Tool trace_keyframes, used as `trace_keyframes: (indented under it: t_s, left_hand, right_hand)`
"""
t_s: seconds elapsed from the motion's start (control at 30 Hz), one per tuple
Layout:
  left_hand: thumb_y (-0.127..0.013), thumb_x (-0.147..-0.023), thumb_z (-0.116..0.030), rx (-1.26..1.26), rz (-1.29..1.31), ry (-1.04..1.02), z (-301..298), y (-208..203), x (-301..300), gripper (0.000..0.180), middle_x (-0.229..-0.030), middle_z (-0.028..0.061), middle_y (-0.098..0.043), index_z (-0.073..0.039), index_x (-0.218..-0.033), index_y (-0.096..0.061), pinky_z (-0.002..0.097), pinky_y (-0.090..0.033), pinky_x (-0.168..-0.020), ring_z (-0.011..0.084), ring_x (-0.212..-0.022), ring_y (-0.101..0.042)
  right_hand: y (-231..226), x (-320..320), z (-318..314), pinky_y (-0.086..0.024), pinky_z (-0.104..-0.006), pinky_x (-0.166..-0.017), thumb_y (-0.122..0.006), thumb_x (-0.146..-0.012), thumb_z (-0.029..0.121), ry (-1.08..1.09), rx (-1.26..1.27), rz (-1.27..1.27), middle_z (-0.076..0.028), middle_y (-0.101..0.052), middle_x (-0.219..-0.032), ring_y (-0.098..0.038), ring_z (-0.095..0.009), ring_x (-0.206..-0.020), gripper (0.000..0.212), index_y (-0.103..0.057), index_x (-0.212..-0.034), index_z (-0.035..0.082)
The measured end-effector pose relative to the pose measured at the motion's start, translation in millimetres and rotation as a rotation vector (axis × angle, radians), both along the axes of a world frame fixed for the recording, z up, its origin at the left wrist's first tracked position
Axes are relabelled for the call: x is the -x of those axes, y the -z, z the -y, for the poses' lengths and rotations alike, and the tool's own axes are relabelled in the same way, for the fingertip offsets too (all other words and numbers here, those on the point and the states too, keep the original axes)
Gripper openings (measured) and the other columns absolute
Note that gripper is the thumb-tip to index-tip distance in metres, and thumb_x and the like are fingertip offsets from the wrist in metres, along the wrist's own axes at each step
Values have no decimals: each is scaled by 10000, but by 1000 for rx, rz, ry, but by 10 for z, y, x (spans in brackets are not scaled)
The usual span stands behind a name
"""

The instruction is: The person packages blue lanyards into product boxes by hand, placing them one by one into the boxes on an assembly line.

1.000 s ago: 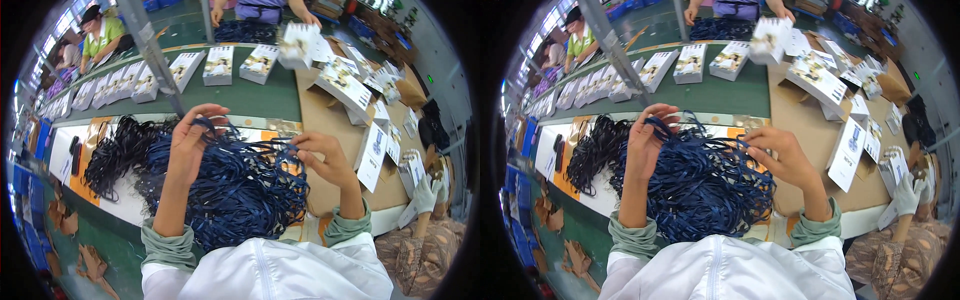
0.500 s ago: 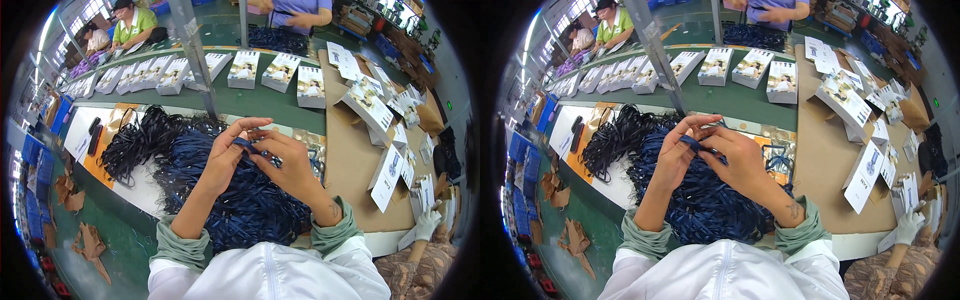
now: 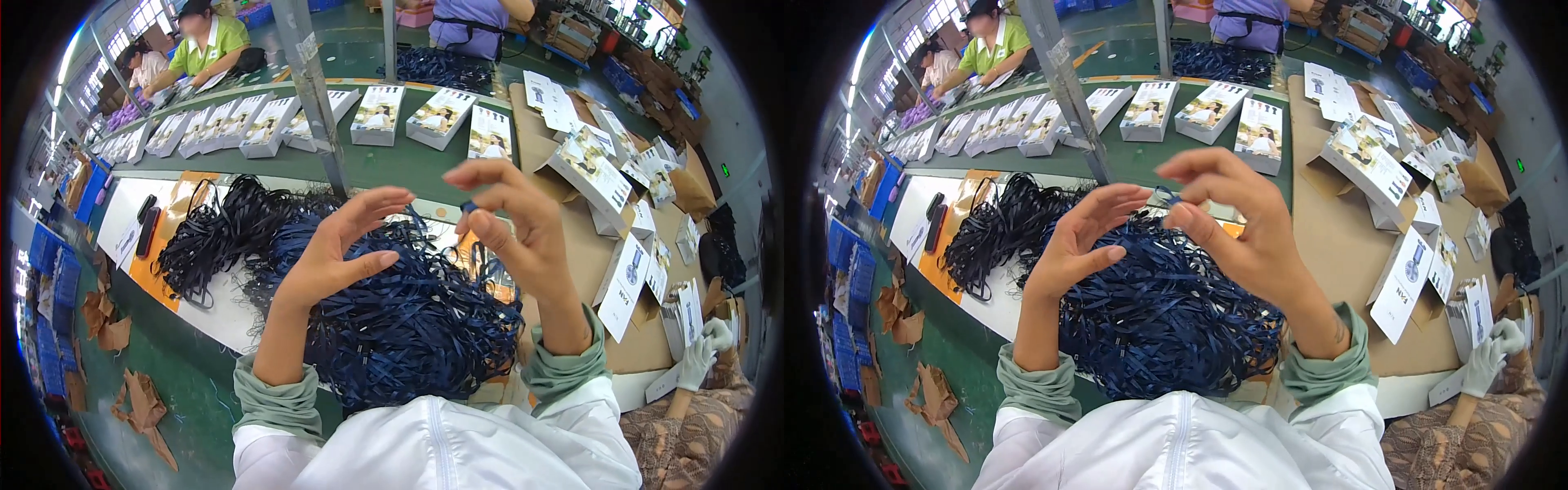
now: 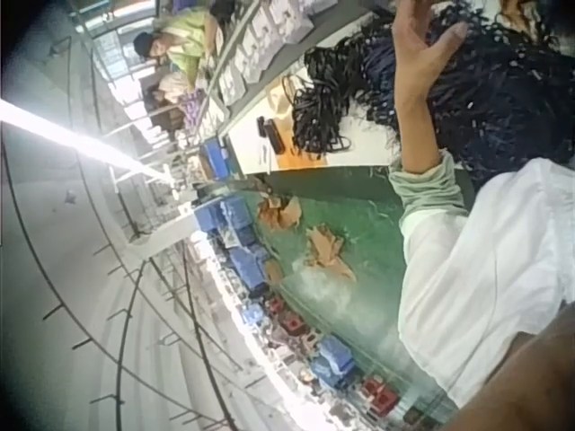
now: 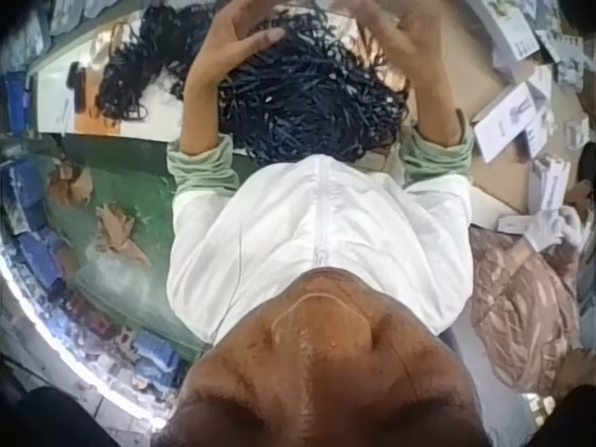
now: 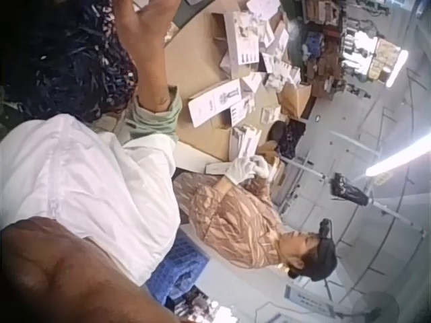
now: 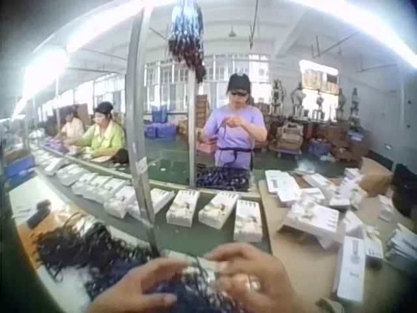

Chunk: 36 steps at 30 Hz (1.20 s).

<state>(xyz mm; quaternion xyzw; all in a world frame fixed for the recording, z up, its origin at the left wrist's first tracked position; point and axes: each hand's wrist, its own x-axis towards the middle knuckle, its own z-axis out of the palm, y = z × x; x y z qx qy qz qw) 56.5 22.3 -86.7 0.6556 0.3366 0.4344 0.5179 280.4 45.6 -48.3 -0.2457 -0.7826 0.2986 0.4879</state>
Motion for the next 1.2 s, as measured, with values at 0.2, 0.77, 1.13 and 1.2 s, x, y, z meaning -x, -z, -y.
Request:
trace_keyframes:
  t_s: [0.2,0.77,1.13,1.2]
  left_hand:
    - [-576,-865,-234,31,476,393,-179,-237,-578,553,-1204,143,-511,10,-1300,-336,334,-341,-982,215,-1157,-468]
    - [-508,-921,-174,109,198,398,21,-445,-1113,233,-771,39,-581,38,-1010,-543,201,-418,-587,51,-692,-526]
    - [-580,-767,50,-345,-233,93,-202,-252,-1238,111,-719,67,-527,11,-866,-609,237,-410,-552,129,-616,-513]
    - [-590,-742,72,-375,-242,79,-238,-196,-1254,158,-703,59,-505,-2,-877,-626,233,-399,-531,128,-590,-500]
  right_hand:
    - [-532,56,-134,-442,-287,-746,-433,-934,295,-689,518,-472,-125,-501,-1074,-498,-154,-875,320,-472,-1059,3]
    - [532,-603,237,-365,-179,-593,-775,-695,308,-352,642,-53,14,-557,-907,-470,-42,-727,507,-551,-1072,54]
    - [590,-803,331,-356,-187,-564,-602,-863,321,-381,890,-361,26,-547,-754,-451,-27,-663,289,-584,-953,48]
    - [671,-758,324,-342,-178,-560,-606,-858,339,-251,928,-334,30,-518,-734,-443,-25,-663,301,-578,-940,50]
